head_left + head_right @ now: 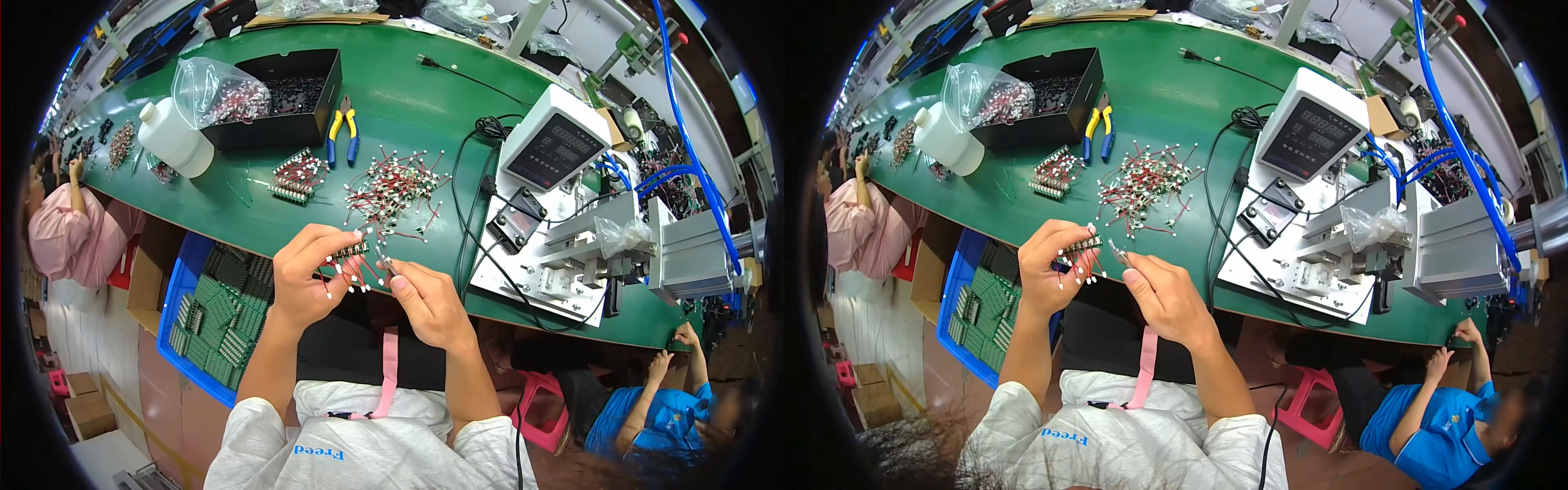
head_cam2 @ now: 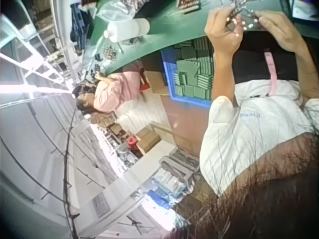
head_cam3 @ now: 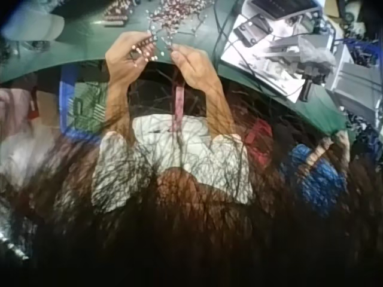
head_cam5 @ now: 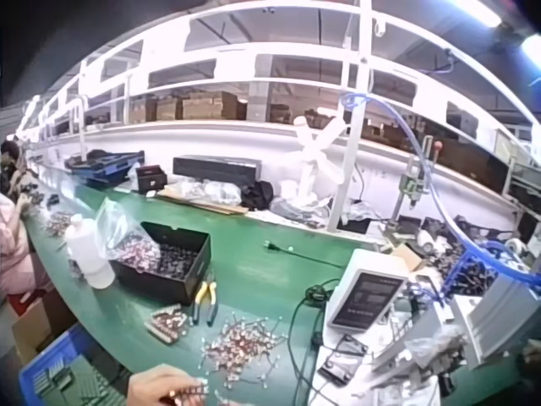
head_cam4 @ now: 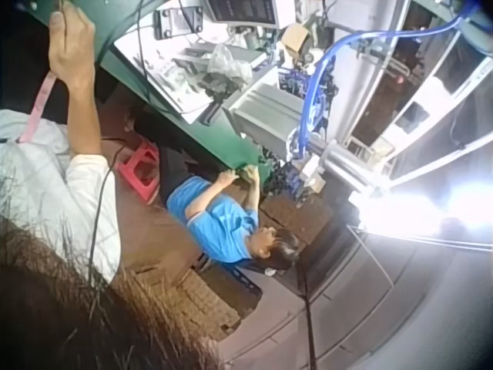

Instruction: Assembling electronic components by cutting or stripping wires at a production workbench.

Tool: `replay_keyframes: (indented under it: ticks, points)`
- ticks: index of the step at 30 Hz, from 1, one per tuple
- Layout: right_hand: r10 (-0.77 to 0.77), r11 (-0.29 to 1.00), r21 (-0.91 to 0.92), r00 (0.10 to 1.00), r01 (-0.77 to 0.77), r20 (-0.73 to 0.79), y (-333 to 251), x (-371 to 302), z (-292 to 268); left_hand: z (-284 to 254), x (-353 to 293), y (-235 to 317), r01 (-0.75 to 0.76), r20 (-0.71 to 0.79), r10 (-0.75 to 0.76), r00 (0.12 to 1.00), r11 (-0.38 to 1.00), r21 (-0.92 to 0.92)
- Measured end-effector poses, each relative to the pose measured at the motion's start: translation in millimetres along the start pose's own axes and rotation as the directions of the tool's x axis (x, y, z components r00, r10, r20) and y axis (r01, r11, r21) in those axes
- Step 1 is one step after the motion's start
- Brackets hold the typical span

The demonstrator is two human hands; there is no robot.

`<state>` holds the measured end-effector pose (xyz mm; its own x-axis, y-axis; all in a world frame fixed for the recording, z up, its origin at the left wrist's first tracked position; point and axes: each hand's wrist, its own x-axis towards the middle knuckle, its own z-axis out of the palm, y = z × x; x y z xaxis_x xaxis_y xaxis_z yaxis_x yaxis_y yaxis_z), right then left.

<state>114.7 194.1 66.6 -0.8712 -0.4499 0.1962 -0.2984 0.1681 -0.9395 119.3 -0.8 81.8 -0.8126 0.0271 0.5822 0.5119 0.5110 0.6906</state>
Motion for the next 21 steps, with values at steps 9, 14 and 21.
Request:
replay_keyframes:
  ticks: [9, 14, 21]
  points:
    - [0.049, 0.999, -0.003, 0.998, -0.048, 0.049, -4.0, 0.4, -3.6, -0.4, 0.4, -1.9, -0.028, 0.072, 0.027, 0.997, 0.999, 0.015]
    - [0.072, 0.997, 0.008, 0.996, -0.073, 0.057, -3.6, 0.2, -5.2, 0.6, 1.5, -2.0, -0.029, 0.092, 0.028, 0.995, 0.999, 0.019]
    - [0.071, 0.996, 0.044, 0.997, -0.073, 0.042, 1.0, -1.3, -4.2, 4.0, 2.9, -9.6, -0.110, 0.076, 0.109, 0.991, 0.994, 0.000]
